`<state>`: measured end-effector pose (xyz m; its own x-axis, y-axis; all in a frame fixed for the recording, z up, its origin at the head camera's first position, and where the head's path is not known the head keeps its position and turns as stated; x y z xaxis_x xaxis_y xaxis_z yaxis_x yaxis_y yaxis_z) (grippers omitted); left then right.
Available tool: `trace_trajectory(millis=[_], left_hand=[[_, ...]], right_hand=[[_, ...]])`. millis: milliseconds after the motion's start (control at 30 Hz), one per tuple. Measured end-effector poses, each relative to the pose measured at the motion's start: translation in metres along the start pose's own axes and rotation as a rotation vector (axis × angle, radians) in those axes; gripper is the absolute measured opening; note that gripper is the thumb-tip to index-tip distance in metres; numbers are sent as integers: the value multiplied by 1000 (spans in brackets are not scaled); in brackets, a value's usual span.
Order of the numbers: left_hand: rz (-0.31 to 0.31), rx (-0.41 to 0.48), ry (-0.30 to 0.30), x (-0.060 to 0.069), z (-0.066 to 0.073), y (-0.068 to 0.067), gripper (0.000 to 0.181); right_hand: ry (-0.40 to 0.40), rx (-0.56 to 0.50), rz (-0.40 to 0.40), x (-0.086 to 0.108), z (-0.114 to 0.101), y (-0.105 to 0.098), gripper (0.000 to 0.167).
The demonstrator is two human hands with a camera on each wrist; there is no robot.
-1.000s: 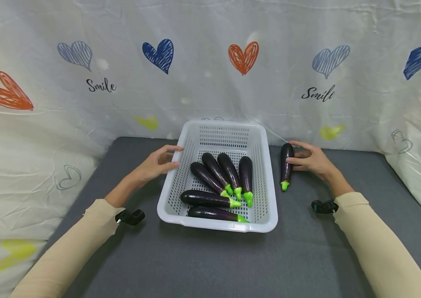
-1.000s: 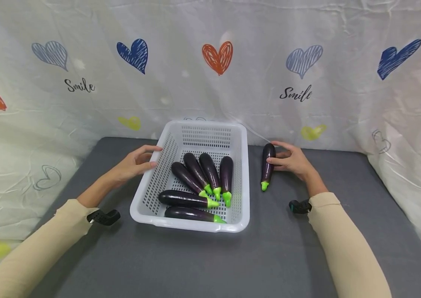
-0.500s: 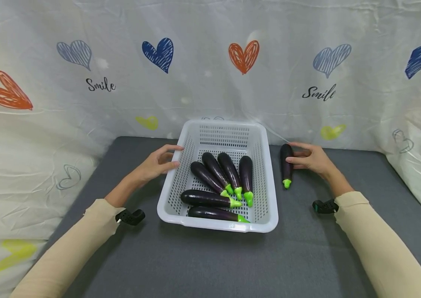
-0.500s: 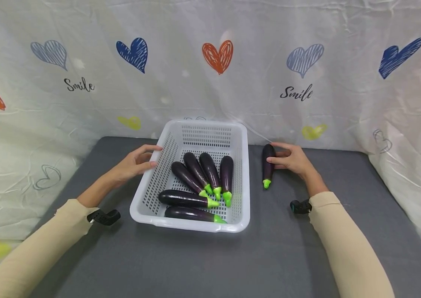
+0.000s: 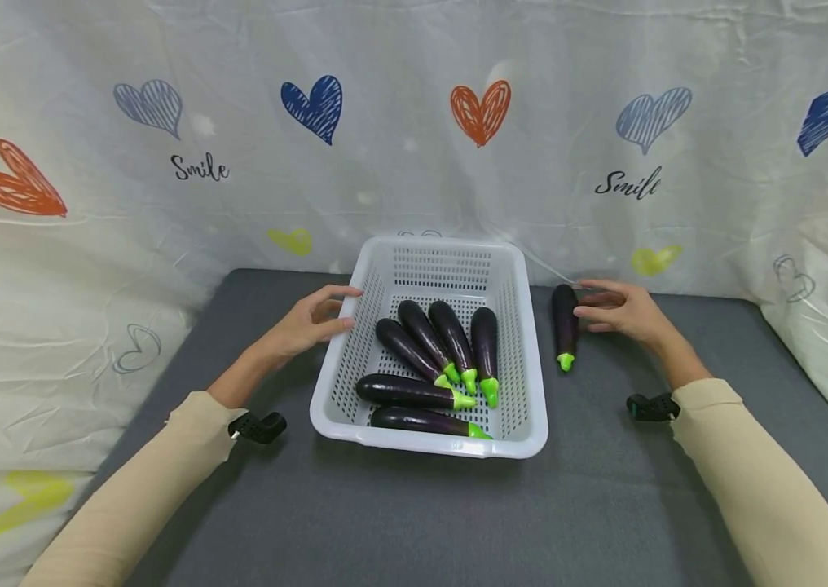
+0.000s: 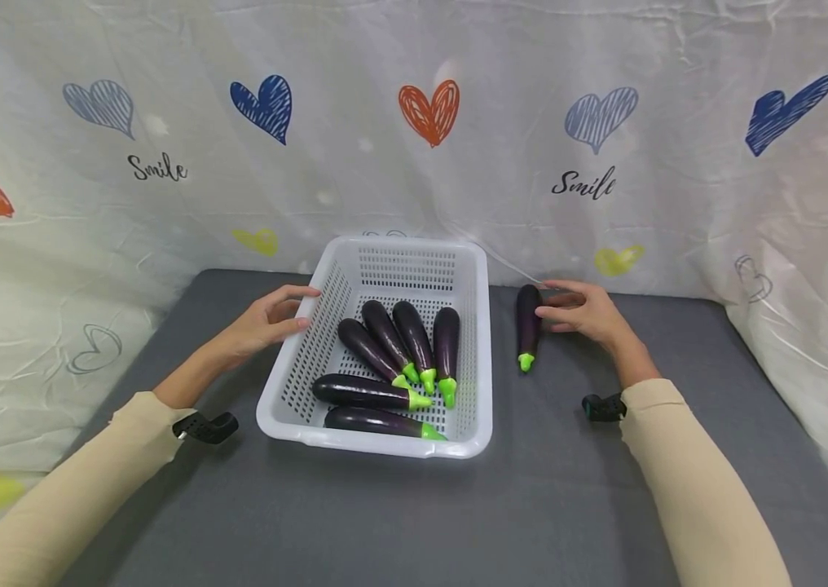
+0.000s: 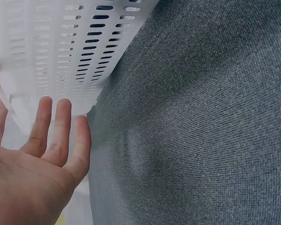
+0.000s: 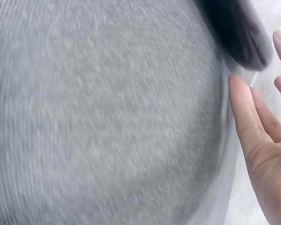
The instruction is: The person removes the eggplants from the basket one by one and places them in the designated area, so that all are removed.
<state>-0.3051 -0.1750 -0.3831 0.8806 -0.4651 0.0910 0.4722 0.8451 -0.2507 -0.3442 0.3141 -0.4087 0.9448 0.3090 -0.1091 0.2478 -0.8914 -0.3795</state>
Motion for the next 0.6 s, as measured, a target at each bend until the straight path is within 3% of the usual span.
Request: trace_trajectory(millis=[167, 333, 600], left_hand=[[3, -3, 1, 0, 0, 0, 53], [1, 0, 7, 0, -1, 0, 53], [8, -2, 46, -1, 2, -1, 52]], right_hand=[[-27, 67, 66, 6, -10, -17, 61], [-61, 65, 158, 8, -21, -31, 44], [-163, 12, 220, 12, -41, -29, 26]])
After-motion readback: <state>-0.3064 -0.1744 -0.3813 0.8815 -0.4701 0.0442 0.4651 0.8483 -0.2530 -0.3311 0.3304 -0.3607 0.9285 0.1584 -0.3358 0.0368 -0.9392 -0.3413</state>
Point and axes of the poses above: each hand's wrist, its own x-axis away from the middle knuckle, its own y-axis out of the palm, z = x × y, the point moved 8 cm from there along -x, towards the middle knuckle, and after that the axes turned 7 degrees about -y, right-handed, at the moved point
